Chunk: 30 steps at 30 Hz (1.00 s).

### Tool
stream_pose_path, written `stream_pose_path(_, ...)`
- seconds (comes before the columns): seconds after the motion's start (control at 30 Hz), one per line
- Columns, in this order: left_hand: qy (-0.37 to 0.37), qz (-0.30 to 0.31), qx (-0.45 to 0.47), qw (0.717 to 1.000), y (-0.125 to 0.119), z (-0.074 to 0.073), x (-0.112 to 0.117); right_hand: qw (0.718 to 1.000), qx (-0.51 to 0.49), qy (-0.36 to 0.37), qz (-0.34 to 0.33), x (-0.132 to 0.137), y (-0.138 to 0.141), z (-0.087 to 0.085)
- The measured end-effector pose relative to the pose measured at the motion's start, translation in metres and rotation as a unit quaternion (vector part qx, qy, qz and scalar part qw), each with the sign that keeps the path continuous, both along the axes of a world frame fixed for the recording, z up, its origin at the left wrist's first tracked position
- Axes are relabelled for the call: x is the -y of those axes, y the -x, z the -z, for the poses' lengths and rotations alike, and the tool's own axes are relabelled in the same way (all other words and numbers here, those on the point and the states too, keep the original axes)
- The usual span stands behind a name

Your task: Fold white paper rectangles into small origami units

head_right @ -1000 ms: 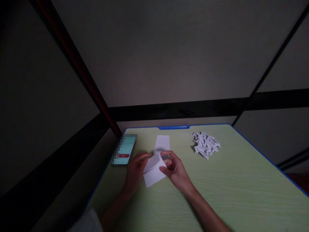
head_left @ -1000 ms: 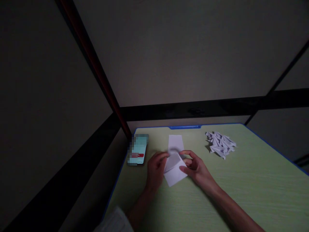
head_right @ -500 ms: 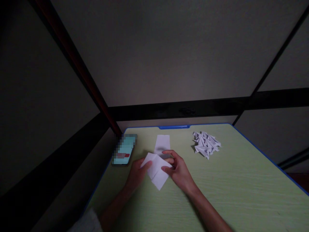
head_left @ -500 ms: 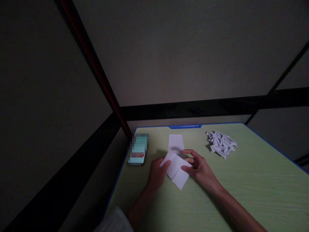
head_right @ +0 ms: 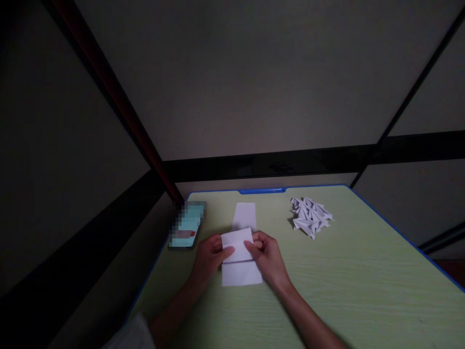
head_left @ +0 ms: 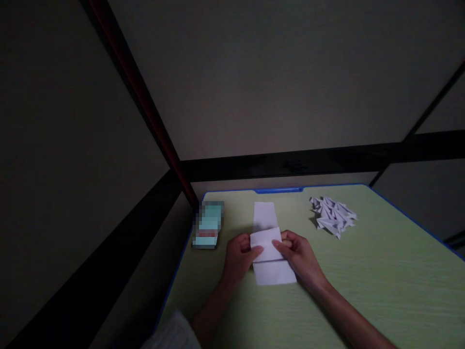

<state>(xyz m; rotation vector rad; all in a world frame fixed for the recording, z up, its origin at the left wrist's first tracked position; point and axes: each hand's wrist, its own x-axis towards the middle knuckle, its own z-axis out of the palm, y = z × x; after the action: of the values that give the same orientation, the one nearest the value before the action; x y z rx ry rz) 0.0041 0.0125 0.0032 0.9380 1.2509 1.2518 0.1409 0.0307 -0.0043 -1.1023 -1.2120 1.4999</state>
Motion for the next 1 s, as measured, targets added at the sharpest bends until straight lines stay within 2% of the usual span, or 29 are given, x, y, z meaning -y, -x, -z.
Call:
stream_pose_path(0.13,-0.014,-0.048,-0.036,0.998,0.001,0.003,0.0,0.999,0.023,-0.006,-0.048,0.0,0.002,0.001)
stream_pose_path(0.2,-0.023,-0.055,-0.045,0.997,0.001,0.002,0.001,0.998,0.034,-0.014,-0.044,0.0,0.003,0.001)
stream_pose_path(0.37,-0.034,0.003,0.008,0.999,-0.002,0.0,0.006,1.0,-0.02,0.008,0.002,0.002,0.005,0.002)
stream_pose_path(0.5,-0.045,0.054,0.011,0.997,-0.004,-0.002,0.008,0.997,-0.056,0.031,0.031,0.003,0.004,0.003)
stream_pose_path(0.63,-0.079,0.07,-0.002,0.994,-0.004,-0.004,0.01,0.995,-0.067,0.03,0.073,0.002,0.003,0.005)
stream_pose_path(0.8,-0.045,0.018,-0.072,0.996,-0.001,-0.003,0.008,0.994,-0.097,0.04,0.022,-0.001,0.0,0.002)
stream_pose_path(0.9,-0.091,0.007,-0.113,0.989,0.003,-0.003,0.007,0.991,-0.124,0.052,-0.001,-0.001,0.001,-0.001)
stream_pose_path(1.0,-0.161,0.043,-0.149,0.975,0.005,-0.004,0.008,0.988,-0.141,0.056,-0.007,0.0,0.003,-0.005)
